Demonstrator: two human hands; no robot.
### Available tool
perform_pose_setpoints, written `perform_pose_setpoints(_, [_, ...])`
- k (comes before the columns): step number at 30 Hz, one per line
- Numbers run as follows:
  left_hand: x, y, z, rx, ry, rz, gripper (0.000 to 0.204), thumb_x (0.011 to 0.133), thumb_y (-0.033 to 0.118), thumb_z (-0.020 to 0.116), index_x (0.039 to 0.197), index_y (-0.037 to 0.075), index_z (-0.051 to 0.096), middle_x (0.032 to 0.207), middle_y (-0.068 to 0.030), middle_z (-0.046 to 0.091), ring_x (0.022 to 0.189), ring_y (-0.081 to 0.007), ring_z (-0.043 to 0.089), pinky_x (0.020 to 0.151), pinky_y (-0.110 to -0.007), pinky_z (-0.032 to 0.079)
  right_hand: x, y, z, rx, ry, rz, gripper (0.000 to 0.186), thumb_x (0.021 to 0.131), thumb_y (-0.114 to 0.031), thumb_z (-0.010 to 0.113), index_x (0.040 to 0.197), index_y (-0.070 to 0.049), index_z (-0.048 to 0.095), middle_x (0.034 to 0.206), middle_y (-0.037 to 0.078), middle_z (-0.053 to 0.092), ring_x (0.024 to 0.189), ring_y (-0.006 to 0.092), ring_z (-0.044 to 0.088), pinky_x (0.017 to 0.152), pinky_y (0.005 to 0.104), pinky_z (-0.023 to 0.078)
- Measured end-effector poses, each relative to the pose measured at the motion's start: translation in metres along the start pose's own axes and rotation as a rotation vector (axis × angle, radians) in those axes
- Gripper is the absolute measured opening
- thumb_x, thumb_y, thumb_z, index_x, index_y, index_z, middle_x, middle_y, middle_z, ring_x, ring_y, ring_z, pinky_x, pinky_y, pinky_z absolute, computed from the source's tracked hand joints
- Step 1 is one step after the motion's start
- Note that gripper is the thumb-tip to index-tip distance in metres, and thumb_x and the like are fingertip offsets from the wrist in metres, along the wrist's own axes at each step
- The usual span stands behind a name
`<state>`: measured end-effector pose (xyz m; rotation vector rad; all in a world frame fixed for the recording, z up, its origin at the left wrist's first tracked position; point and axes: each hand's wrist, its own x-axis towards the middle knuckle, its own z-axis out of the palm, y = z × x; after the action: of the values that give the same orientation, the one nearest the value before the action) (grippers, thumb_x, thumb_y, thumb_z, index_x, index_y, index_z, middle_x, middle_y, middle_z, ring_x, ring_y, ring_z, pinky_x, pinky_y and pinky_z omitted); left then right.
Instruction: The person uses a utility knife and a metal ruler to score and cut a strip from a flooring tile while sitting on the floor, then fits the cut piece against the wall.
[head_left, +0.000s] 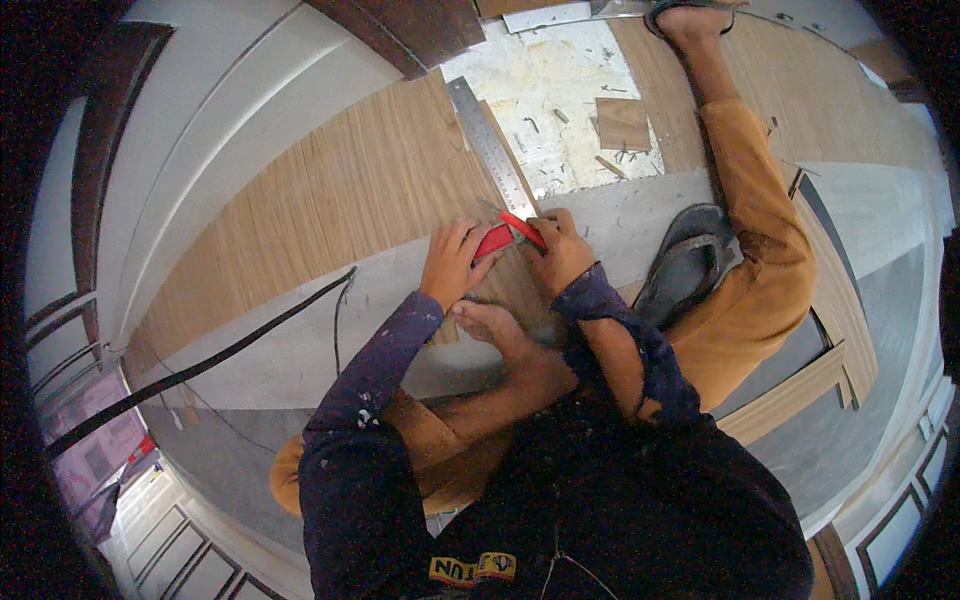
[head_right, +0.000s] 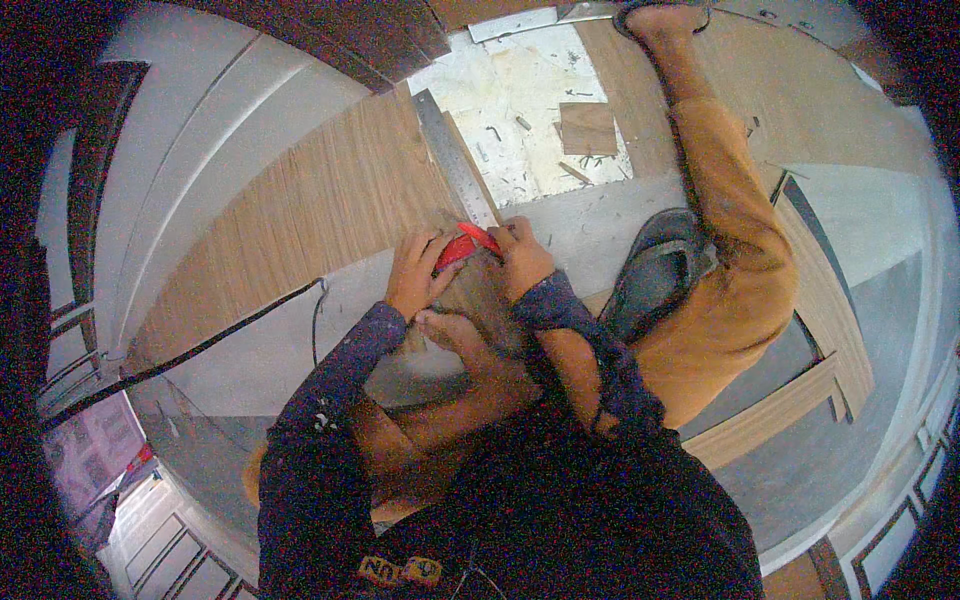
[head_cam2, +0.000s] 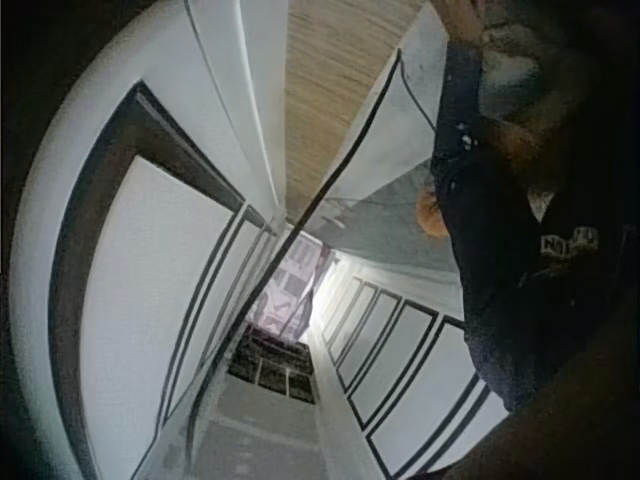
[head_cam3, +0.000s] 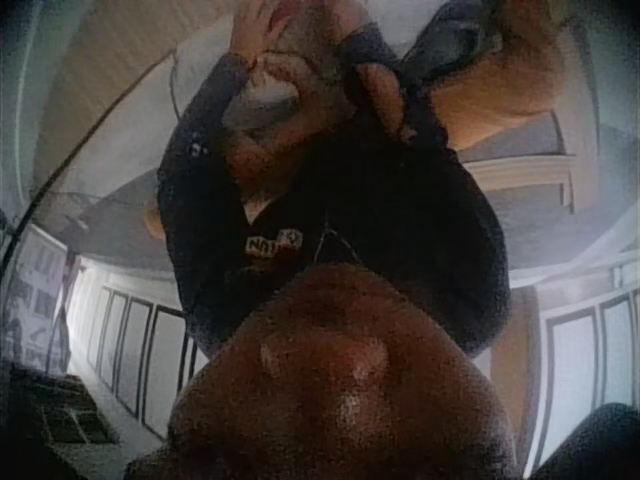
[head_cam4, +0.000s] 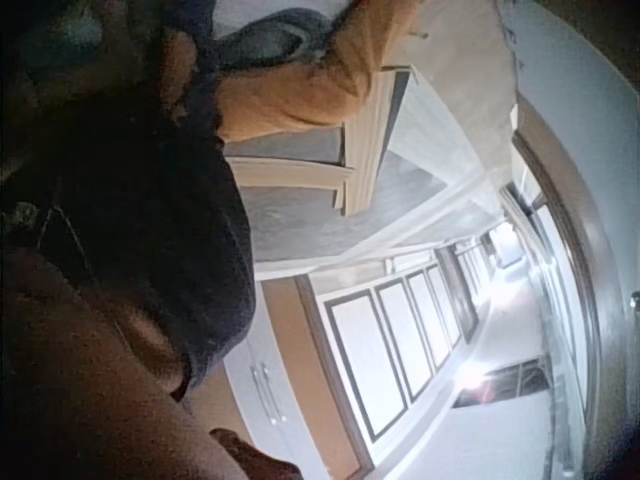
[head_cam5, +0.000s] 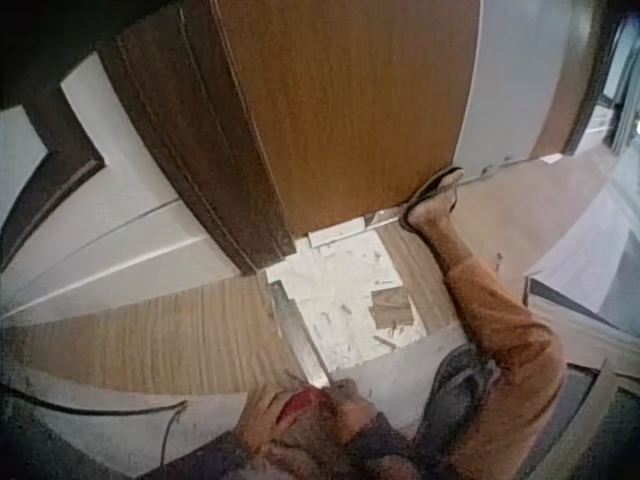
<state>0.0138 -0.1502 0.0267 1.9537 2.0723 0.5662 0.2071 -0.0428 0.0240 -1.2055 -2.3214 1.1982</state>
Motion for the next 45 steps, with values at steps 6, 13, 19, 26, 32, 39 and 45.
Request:
perform_pose_setpoints(6, [0.018,-0.001,0.002,-0.052,-0.020,0.073,0.044,0.079,0.027,0.076,0.117,0.009,0.063,0.108,-0.0116,0.058,0.101,-0.0338,0.056,0.086,-0.043,0.045,-0.002,0.017,0.002,0.002,0.105,0.027,0.035,0.077,-0.006,0.073,0.111,-0.007,0.065,0.111,0.014,0.058,0.094,0.0383,0.064,0.080,0.0438,0.054])
perform_pose_setpoints(13, [0.026,0.011,0.008,-0.107,-0.044,0.071,0.045,0.078,0.028,0.076,0.117,0.009,0.064,0.109,-0.0118,0.058,0.102,-0.0351,0.058,0.089,-0.044,0.047,-0.001,0.034,-0.006,0.142,0.203,-0.085,0.033,0.074,-0.005,0.074,0.107,-0.005,0.066,0.109,0.015,0.058,0.094,0.0367,0.064,0.080,0.0417,0.053])
perform_pose_setpoints(19, [0.020,0.022,0.000,-0.148,-0.219,-0.091,0.047,0.083,0.036,0.074,0.120,0.010,0.063,0.118,-0.0134,0.058,0.109,-0.0356,0.058,0.092,-0.043,0.049,-0.006,0.040,-0.010,0.169,0.160,-0.093,0.036,0.074,-0.008,0.077,0.108,-0.003,0.066,0.098,0.017,0.062,0.089,0.0357,0.064,0.080,0.0403,0.052])
perform_pose_setpoints(26, [0.003,0.019,-0.031,-0.097,-0.271,-0.134,0.046,0.081,0.033,0.074,0.118,0.008,0.061,0.119,-0.0140,0.058,0.113,-0.0345,0.058,0.094,-0.042,0.049,-0.012,0.025,0.005,0.115,0.020,-0.157,0.035,0.076,-0.011,0.077,0.108,-0.005,0.066,0.099,0.016,0.064,0.090,0.0382,0.065,0.077,0.0432,0.053])
perform_pose_setpoints(32, [-0.025,-0.002,-0.039,-0.077,-0.140,-0.109,0.042,0.077,0.030,0.074,0.110,0.007,0.063,0.111,-0.0119,0.058,0.104,-0.0347,0.060,0.087,-0.042,0.051,-0.014,0.001,0.030,0.141,-0.061,-0.167,0.031,0.078,-0.011,0.076,0.106,-0.006,0.066,0.101,0.016,0.064,0.090,0.0396,0.064,0.076,0.0460,0.053])
perform_pose_setpoints(39, [-0.014,0.010,-0.039,-0.135,-0.134,-0.117,0.043,0.074,0.028,0.076,0.109,0.007,0.063,0.111,-0.0123,0.059,0.103,-0.0353,0.060,0.086,-0.042,0.051,-0.014,0.010,0.028,0.382,-0.008,-0.081,0.042,0.076,-0.009,0.078,0.114,-0.003,0.062,0.095,0.013,0.066,0.083,0.0291,0.065,0.076,0.0368,0.052])
perform_pose_setpoints(45, [0.006,0.032,-0.029,-0.173,-0.187,-0.167,0.044,0.075,0.028,0.075,0.111,0.007,0.061,0.109,-0.0119,0.058,0.101,-0.0351,0.061,0.084,-0.043,0.052,-0.013,0.016,-0.006,0.509,0.046,0.073,0.055,0.074,-0.010,0.083,0.122,0.000,0.060,0.091,0.008,0.066,0.078,0.0153,0.059,0.073,0.0302,0.051])
